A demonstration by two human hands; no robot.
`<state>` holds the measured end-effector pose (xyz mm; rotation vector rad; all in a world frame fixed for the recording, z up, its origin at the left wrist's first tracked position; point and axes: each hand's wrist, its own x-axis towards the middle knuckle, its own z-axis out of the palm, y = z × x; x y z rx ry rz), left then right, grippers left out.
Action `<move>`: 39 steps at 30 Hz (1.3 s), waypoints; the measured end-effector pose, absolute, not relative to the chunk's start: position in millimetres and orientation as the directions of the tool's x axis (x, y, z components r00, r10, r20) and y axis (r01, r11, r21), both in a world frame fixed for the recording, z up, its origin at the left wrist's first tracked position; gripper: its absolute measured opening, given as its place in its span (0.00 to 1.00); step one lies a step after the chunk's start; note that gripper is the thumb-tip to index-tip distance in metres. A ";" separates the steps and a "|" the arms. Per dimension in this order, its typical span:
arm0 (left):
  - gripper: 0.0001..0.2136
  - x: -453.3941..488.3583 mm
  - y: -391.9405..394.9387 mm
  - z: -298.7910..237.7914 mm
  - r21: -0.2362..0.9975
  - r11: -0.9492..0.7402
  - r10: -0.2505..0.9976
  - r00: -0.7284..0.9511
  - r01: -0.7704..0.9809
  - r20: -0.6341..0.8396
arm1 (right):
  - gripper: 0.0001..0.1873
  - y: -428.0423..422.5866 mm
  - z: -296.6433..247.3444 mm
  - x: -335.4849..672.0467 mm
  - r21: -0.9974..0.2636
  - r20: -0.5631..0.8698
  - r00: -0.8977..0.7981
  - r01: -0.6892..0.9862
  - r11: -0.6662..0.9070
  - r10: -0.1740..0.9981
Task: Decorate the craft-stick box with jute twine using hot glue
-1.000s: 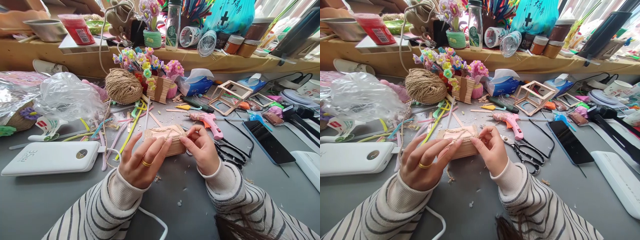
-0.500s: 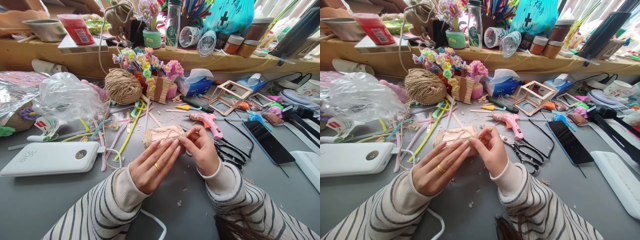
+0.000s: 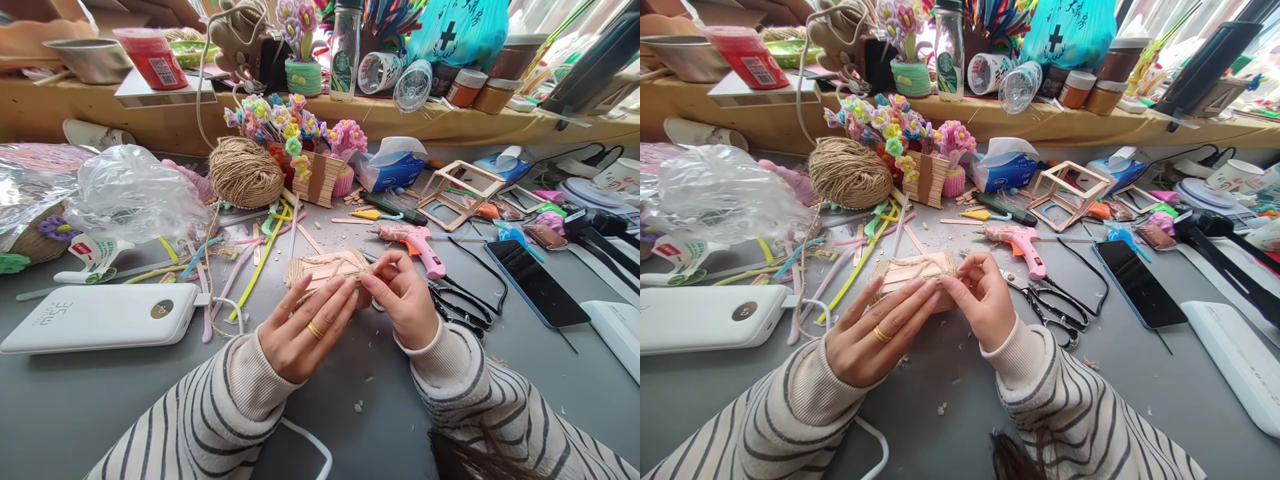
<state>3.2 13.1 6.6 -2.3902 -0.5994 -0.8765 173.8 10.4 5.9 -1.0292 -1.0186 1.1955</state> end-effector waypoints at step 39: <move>0.14 8.5 10.7 4.5 -0.315 -0.749 0.223 0.669 0.584 0.709 | 0.12 9.3 3.2 170.6 -0.968 0.151 0.111 -0.185 0.169 0.982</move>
